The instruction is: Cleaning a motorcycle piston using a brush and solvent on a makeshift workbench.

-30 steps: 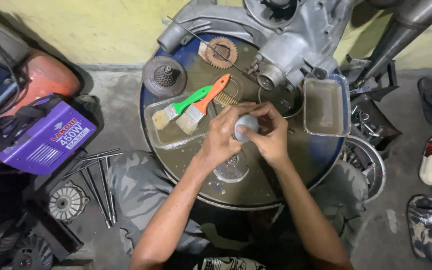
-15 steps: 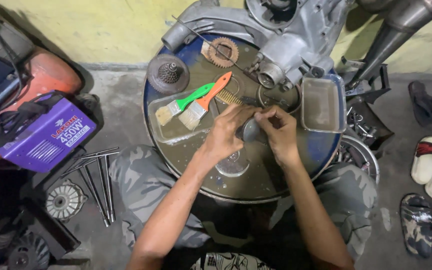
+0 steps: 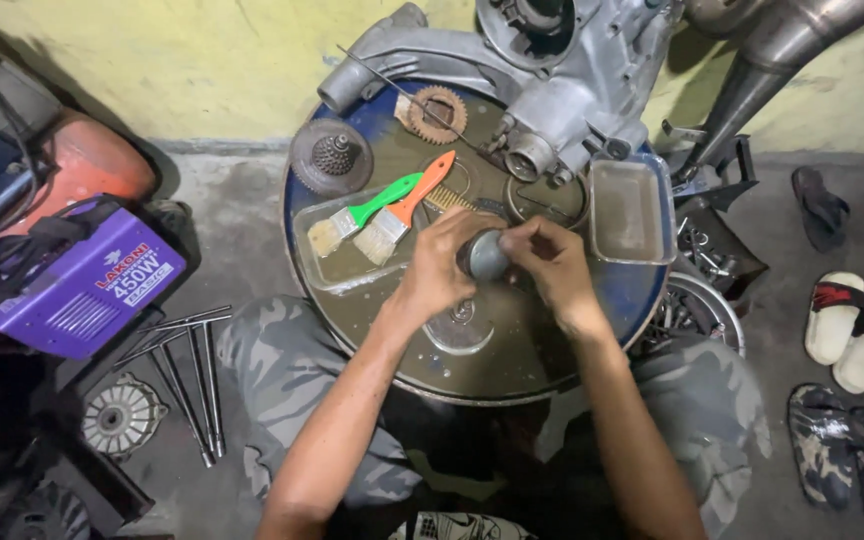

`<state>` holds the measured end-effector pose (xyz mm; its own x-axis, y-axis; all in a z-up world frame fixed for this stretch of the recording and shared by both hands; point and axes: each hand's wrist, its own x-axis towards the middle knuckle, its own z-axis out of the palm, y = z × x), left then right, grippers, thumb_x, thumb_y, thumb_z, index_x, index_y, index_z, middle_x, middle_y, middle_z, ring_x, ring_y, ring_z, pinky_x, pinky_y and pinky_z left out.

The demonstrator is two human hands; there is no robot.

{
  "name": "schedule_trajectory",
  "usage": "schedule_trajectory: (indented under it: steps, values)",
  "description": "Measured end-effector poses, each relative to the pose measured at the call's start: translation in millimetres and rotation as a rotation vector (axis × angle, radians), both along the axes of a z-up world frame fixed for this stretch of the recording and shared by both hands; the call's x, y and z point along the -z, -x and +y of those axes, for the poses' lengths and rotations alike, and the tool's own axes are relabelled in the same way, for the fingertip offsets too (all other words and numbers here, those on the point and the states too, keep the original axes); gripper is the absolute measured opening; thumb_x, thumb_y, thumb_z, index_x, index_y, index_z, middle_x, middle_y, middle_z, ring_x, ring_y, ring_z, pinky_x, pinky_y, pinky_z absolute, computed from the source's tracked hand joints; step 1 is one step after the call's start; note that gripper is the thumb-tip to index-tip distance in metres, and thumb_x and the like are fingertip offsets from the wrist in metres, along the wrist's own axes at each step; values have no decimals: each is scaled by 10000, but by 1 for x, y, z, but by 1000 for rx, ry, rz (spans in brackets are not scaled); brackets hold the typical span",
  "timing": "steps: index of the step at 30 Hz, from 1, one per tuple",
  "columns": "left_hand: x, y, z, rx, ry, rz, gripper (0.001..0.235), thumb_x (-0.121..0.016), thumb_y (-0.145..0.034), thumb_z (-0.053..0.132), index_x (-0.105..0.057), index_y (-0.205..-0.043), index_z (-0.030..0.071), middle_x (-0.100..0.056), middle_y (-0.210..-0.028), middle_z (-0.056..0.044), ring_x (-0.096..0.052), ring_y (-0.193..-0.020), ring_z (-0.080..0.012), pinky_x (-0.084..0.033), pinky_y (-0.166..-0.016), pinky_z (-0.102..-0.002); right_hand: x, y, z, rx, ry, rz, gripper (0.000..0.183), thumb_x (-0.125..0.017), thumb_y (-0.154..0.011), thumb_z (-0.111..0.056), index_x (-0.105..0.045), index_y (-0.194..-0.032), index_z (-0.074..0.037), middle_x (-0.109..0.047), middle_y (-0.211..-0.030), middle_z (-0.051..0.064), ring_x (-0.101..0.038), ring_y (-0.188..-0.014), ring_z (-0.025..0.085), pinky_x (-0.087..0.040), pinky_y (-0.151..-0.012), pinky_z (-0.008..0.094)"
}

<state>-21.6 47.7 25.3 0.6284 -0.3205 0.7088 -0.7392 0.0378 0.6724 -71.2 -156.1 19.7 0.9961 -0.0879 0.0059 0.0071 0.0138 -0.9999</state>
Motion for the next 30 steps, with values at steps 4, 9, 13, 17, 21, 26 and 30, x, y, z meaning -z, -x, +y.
schedule_trajectory:
  steps: [4, 9, 13, 17, 21, 26, 30]
  values:
    - [12, -7, 0, -11, 5, 20, 446, -880, -796, 223, -792, -1183, 20, -818, -1081, -159, -774, -1050, -448, -620, -956, -520, 8, 0, 8, 62, 86, -61, 286, -932, -914, -96, -745, -1096, 20, -650, -922, 98, -644, -897, 175, -637, -685, 346]
    - [31, -19, 7, -96, -140, 414, 649, -1045, -662, 243, -779, -1253, 203, -835, -1172, -35, -779, -1201, -299, -577, -1091, -444, -60, 32, 15, -102, 386, -9, 731, -930, -854, -35, -648, -1525, -95, -692, -1159, 117, -743, -951, 242, -647, -790, 409]
    - [4, -8, 12, -78, -210, 505, 738, -1056, -667, 289, -730, -1324, 202, -816, -1256, -87, -742, -1282, -360, -545, -1152, -531, -95, 36, 10, -185, 639, -77, 954, -960, -800, -40, -546, -1655, -129, -699, -1279, 226, -789, -1065, 394, -640, -888, 543]
    - [-30, -20, -4, -93, -223, 453, 750, -1053, -664, 365, -727, -1316, 187, -808, -1203, -124, -752, -1222, -397, -557, -1085, -542, -86, 1, 4, -216, 599, -269, 1116, -1015, -727, -63, -473, -1701, -104, -543, -1421, 290, -598, -1365, 572, -547, -1101, 669]
    - [-49, -11, -7, -126, -210, 440, 656, -1050, -637, 407, -766, -1216, 294, -837, -1057, 33, -819, -1075, -271, -615, -998, -407, -43, -8, 1, -138, 635, -600, 1042, -971, -751, -65, -520, -1688, -140, -469, -1459, 209, -588, -1352, 458, -646, -978, 564]
    - [-49, -11, -6, -221, -137, 409, 667, -956, -623, 141, -744, -1255, 170, -829, -1147, -128, -788, -1164, -409, -596, -1034, -512, -42, 7, -5, -185, 686, -702, 788, -892, -866, -179, -629, -1608, -202, -406, -1560, 206, -572, -1373, 410, -594, -1102, 543]
    - [-44, -7, 0, -249, -97, 395, 633, -975, -658, 114, -764, -1255, 148, -832, -1188, -128, -791, -1188, -380, -596, -1067, -488, -47, -3, -7, -173, 651, -608, 928, -944, -796, -57, -571, -1643, -117, -369, -1592, 264, -619, -1343, 487, -591, -1094, 607]
